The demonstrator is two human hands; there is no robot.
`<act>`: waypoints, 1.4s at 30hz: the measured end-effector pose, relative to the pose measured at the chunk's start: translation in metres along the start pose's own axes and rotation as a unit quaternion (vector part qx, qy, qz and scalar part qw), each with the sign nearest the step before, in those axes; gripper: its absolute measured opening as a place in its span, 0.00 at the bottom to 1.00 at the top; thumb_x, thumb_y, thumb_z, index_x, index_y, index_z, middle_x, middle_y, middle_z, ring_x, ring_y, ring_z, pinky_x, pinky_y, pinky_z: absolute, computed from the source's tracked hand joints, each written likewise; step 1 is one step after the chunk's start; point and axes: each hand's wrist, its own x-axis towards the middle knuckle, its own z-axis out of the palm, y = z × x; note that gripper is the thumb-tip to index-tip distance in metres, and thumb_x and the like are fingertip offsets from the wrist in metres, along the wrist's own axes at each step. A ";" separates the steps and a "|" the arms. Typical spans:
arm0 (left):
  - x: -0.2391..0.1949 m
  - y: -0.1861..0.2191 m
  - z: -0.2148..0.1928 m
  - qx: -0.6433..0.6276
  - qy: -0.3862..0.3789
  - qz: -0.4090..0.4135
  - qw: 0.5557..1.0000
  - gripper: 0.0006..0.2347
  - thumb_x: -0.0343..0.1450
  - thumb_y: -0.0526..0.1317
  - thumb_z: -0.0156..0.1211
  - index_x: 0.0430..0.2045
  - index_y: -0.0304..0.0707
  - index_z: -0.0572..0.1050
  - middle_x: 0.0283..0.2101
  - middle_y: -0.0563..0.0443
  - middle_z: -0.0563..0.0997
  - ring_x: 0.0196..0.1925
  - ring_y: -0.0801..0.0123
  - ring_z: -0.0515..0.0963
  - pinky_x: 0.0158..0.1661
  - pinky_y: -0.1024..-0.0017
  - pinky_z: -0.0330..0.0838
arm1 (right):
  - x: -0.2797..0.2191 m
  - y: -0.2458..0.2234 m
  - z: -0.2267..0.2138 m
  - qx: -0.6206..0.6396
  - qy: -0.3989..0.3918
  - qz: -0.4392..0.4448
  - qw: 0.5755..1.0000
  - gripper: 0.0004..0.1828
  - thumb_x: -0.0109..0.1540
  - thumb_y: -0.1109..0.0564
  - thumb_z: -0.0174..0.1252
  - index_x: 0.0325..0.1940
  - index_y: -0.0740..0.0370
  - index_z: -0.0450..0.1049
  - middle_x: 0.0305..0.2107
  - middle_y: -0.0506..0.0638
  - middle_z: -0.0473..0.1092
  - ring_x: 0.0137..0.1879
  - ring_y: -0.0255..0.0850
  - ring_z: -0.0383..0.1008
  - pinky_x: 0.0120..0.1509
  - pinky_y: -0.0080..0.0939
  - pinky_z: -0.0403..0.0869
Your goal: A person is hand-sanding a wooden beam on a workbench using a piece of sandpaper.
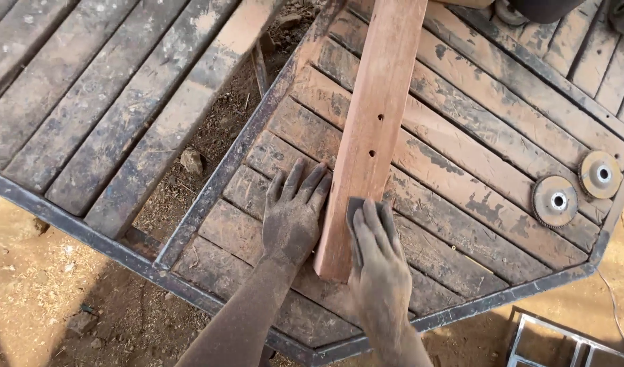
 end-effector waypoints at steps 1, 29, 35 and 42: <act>0.004 0.001 -0.003 0.003 0.011 0.004 1.000 0.17 0.78 0.37 0.49 0.63 0.45 0.72 0.69 0.55 0.73 0.75 0.51 0.64 0.72 0.50 0.53 | 0.037 0.013 0.006 -0.001 0.011 -0.006 1.000 0.22 0.69 0.57 0.51 0.69 0.61 0.69 0.69 0.48 0.64 0.77 0.49 0.59 0.74 0.45 0.69; 0.050 -0.008 0.001 0.007 0.013 -0.094 0.995 0.15 0.76 0.49 0.50 0.55 0.55 0.77 0.67 0.56 0.73 0.65 0.61 0.72 0.67 0.51 0.55 | 0.363 0.117 0.052 -0.013 -0.058 0.076 0.995 0.27 0.72 0.51 0.40 0.75 0.65 0.59 0.74 0.56 0.53 0.80 0.53 0.46 0.80 0.51 0.50; 0.052 -0.005 0.003 0.014 0.006 -0.111 0.994 0.15 0.76 0.49 0.48 0.56 0.58 0.76 0.68 0.58 0.71 0.67 0.64 0.70 0.68 0.54 0.54 | 0.300 0.102 0.043 -0.074 -0.029 0.019 0.997 0.28 0.68 0.59 0.46 0.74 0.62 0.61 0.73 0.51 0.58 0.79 0.50 0.53 0.73 0.54 0.65; 0.052 -0.007 0.002 0.010 -0.003 -0.096 0.995 0.16 0.76 0.48 0.48 0.58 0.58 0.75 0.68 0.58 0.71 0.66 0.62 0.70 0.69 0.50 0.52 | 0.369 0.141 0.074 -0.098 -0.029 0.047 0.994 0.32 0.67 0.60 0.46 0.76 0.70 0.56 0.74 0.62 0.52 0.79 0.56 0.49 0.80 0.50 0.53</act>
